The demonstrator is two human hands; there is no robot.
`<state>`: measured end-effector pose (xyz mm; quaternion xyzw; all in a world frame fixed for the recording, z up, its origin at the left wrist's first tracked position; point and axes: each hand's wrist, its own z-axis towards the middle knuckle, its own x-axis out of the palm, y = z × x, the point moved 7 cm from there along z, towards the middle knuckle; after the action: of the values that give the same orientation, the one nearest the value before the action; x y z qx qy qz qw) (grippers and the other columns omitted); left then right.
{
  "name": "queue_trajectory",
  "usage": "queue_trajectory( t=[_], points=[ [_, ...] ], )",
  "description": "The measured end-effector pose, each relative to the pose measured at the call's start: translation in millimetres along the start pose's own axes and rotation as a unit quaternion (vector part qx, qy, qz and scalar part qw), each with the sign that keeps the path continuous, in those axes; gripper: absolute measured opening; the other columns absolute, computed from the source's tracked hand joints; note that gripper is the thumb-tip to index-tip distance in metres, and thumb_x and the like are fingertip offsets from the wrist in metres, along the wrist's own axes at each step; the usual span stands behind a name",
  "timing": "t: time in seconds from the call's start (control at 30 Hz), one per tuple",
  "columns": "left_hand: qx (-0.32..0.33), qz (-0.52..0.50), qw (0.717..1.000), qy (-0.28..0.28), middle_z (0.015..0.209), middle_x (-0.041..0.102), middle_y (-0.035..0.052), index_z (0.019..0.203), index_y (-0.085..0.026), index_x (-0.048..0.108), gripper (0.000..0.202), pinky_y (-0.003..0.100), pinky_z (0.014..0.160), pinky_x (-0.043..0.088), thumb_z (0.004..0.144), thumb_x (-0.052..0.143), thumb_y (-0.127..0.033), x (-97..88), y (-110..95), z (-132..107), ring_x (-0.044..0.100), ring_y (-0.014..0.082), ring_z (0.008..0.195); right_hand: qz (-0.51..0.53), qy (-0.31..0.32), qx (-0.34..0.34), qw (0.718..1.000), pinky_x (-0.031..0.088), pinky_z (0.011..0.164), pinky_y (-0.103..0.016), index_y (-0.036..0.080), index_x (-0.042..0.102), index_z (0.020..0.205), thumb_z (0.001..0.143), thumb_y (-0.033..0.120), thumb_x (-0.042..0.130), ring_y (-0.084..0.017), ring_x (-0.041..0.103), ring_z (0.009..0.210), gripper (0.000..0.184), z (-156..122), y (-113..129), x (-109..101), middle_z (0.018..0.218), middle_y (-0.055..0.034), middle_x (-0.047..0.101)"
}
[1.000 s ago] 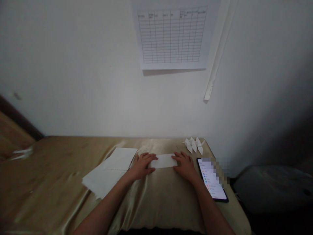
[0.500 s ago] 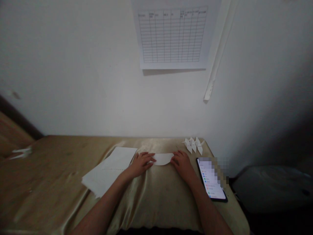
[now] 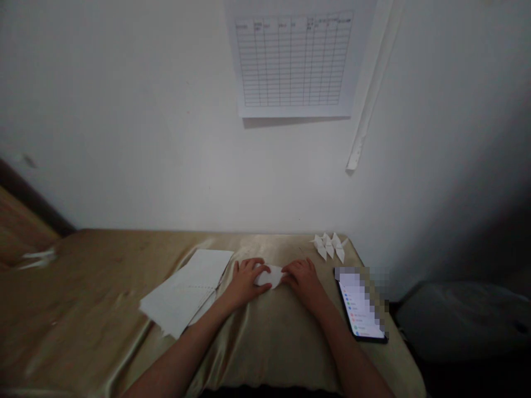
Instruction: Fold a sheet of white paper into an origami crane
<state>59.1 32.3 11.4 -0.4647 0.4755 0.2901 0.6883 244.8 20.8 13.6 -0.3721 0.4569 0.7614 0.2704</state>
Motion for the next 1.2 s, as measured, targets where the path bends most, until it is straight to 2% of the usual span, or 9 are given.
queue_trajectory(
  t=[0.2, 0.3, 0.47, 0.63, 0.97, 1.1, 1.2],
  points=[
    [-0.004, -0.001, 1.0, -0.005, 0.137, 0.053, 0.0006, 0.117, -0.038, 0.063, 0.044, 0.071, 0.113, 0.01, 0.076, 0.076, -0.047, -1.5, -1, -1, 0.04, 0.0332, 0.133, -0.048, 0.001, 0.012, 0.999, 0.027, 0.109, -0.046, 0.025, 0.072, 0.092, 0.094, 0.03, 0.054, -0.022, 0.058, 0.108, 0.019, -1, -14, -6, 0.103, -0.0037, 0.071],
    [-0.002, -0.005, 1.0, -0.004, 0.136, 0.053, 0.0002, 0.116, -0.039, 0.063, 0.044, 0.072, 0.112, 0.008, 0.075, 0.077, -0.047, -1.1, -3, -2, 0.039, 0.0335, 0.133, -0.051, -0.007, 0.024, 0.998, 0.026, 0.109, -0.045, 0.024, 0.071, 0.09, 0.094, 0.029, 0.054, -0.021, 0.058, 0.106, 0.018, -1, -13, -6, 0.1, -0.0026, 0.07],
    [0.006, -0.013, 1.0, 0.008, 0.136, 0.052, 0.0007, 0.117, -0.041, 0.063, 0.046, 0.074, 0.111, 0.006, 0.074, 0.076, -0.05, -0.1, -8, -4, 0.039, 0.0342, 0.133, -0.059, -0.022, 0.056, 0.996, 0.031, 0.103, -0.041, 0.023, 0.072, 0.09, 0.092, 0.031, 0.057, -0.023, 0.057, 0.104, 0.017, 1, -10, -6, 0.097, -0.0041, 0.071],
    [0.004, -0.013, 1.0, 0.009, 0.136, 0.052, 0.0012, 0.117, -0.041, 0.064, 0.046, 0.075, 0.111, 0.007, 0.074, 0.076, -0.049, 0.6, -9, -3, 0.038, 0.0346, 0.134, -0.075, -0.043, 0.106, 0.991, 0.026, 0.106, -0.047, 0.027, 0.074, 0.092, 0.093, 0.032, 0.056, -0.025, 0.055, 0.109, 0.018, 3, -9, -3, 0.102, -0.0034, 0.072],
    [0.004, -0.025, 1.0, 0.012, 0.136, 0.052, 0.0011, 0.115, -0.042, 0.067, 0.04, 0.074, 0.111, 0.007, 0.077, 0.075, -0.047, 1.8, -6, -2, 0.039, 0.0334, 0.133, -0.105, -0.046, 0.176, 0.978, 0.017, 0.11, -0.06, 0.027, 0.075, 0.092, 0.092, 0.035, 0.057, -0.029, 0.05, 0.116, 0.019, 6, -6, 6, 0.107, -0.0053, 0.07],
    [-0.01, -0.034, 0.999, -0.001, 0.134, 0.054, 0.0005, 0.109, -0.041, 0.071, 0.03, 0.072, 0.113, 0.007, 0.082, 0.07, -0.052, 0.6, -6, -1, 0.041, 0.0317, 0.132, -0.103, -0.05, 0.19, 0.975, 0.015, 0.11, -0.061, 0.029, 0.075, 0.091, 0.091, 0.036, 0.058, -0.029, 0.048, 0.117, 0.018, 5, -9, 8, 0.107, -0.0045, 0.069],
    [-0.022, -0.036, 0.999, -0.007, 0.133, 0.055, 0.0008, 0.108, -0.04, 0.072, 0.033, 0.072, 0.112, 0.007, 0.079, 0.073, -0.055, 0.7, -7, 0, 0.041, 0.0324, 0.131, -0.104, -0.051, 0.195, 0.974, 0.015, 0.111, -0.06, 0.029, 0.076, 0.09, 0.09, 0.035, 0.058, -0.028, 0.049, 0.116, 0.018, 4, -10, 9, 0.107, -0.0037, 0.07]
  ],
)
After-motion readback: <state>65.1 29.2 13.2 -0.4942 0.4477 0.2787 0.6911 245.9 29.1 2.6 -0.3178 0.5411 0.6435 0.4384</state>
